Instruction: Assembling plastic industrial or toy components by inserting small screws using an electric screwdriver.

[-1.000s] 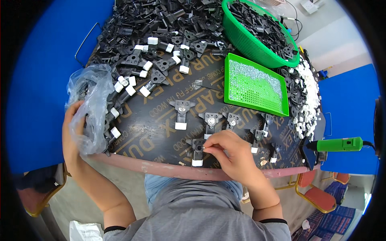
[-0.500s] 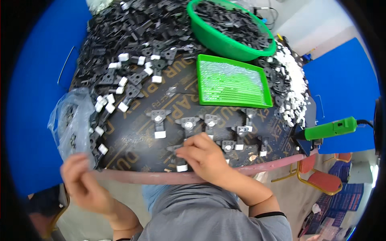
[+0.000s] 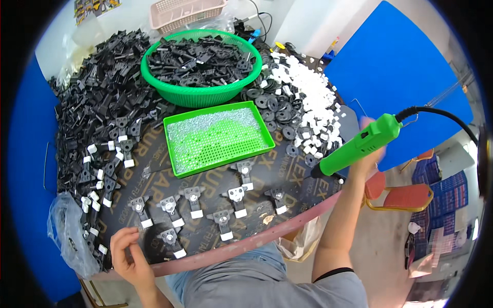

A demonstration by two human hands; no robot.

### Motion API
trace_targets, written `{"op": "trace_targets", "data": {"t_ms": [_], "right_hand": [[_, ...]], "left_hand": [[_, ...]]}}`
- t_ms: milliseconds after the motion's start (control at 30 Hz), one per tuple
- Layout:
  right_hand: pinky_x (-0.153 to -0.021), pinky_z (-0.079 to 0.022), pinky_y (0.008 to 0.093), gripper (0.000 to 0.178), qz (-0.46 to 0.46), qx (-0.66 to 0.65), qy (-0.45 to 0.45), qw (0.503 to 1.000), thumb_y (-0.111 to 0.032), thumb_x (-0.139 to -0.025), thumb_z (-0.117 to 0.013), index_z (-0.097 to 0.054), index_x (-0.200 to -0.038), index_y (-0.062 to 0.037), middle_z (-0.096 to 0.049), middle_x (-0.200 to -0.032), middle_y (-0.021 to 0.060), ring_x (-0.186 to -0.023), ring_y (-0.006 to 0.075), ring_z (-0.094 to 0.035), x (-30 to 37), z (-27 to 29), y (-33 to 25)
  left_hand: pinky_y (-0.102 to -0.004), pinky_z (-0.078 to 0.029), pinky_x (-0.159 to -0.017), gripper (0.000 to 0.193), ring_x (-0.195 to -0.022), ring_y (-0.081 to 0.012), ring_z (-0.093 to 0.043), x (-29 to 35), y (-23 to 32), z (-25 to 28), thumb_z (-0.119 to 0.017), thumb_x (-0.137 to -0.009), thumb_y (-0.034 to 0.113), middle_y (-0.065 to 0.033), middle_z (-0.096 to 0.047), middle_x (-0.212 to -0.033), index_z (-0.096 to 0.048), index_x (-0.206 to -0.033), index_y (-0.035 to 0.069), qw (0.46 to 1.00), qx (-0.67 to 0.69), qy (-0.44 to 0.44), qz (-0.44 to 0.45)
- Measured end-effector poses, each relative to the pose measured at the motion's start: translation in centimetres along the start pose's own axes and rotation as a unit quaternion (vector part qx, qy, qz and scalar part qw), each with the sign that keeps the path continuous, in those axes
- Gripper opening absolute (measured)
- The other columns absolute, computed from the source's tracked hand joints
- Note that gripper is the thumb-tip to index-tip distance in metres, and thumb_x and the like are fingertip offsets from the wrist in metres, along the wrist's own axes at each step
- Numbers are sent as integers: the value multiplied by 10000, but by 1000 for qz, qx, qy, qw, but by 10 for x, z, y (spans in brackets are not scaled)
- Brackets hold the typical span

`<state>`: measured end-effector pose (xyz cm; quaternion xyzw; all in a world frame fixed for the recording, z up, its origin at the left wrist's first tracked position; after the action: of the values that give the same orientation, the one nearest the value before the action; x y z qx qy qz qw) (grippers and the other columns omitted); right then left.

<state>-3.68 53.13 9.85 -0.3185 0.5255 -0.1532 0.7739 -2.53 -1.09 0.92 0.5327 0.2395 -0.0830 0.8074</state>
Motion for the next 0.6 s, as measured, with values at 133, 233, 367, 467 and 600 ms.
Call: {"op": "trace_targets", "data": {"t_ms": [133, 233, 367, 467, 600], "right_hand": [[-1044, -404, 434, 772, 203, 106, -399, 888, -183, -630, -836, -505, -1324, -106, -517, -1321, 157, -1250, 351, -482, 2, -128, 31], [-950, -471, 452, 789, 237, 256, -471, 810, -148, -614, -770, -484, -1347, -199, -544, -1235, 152, -1129, 358, -542, 25, -183, 35], [-816, -532, 469, 740, 205, 305, -494, 788, -93, -658, -749, -478, -1340, -186, -590, -1108, 120, -1014, 343, -611, 27, -210, 31], [-792, -543, 458, 636, 216, 303, -481, 794, -58, -693, -699, -517, -1293, -166, -598, -1087, 134, -968, 347, -629, 27, -223, 37], [-784, -543, 444, 527, 214, 260, -465, 819, -34, -710, -660, -565, -1217, -141, -608, -1014, 141, -923, 349, -642, 27, -224, 36]], "left_hand": [[-265, -458, -849, 143, -960, -175, -573, -5, 14, -16, -490, -906, -102, -128, -597, -1032, -601, -944, -20, 1000, 15, 2, -22], [-284, -469, -823, 135, -924, -195, -588, 0, 22, -20, -516, -869, -100, -134, -616, -988, -612, -918, -19, 1000, 2, 17, -16], [-253, -466, -816, 127, -908, -159, -566, 5, 21, -20, -502, -912, -84, -117, -590, -1001, -605, -945, -17, 1000, 8, 11, -15], [-249, -465, -807, 127, -891, -152, -566, 4, 20, -23, -504, -908, -85, -117, -591, -1000, -605, -945, -18, 1000, 23, 10, 7], [-247, -464, -800, 132, -879, -147, -567, -1, 25, -28, -498, -905, -92, -118, -593, -1002, -603, -940, -20, 1000, 19, -8, -4]]}}
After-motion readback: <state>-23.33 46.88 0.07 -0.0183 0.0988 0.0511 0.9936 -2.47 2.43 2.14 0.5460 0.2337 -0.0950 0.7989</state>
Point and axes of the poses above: each hand's wrist, its own x-axis away from the middle knuckle, its own z-axis out of the back of the hand, y = z × x, the point moved 5 cm from there along -x, towards the middle knuckle
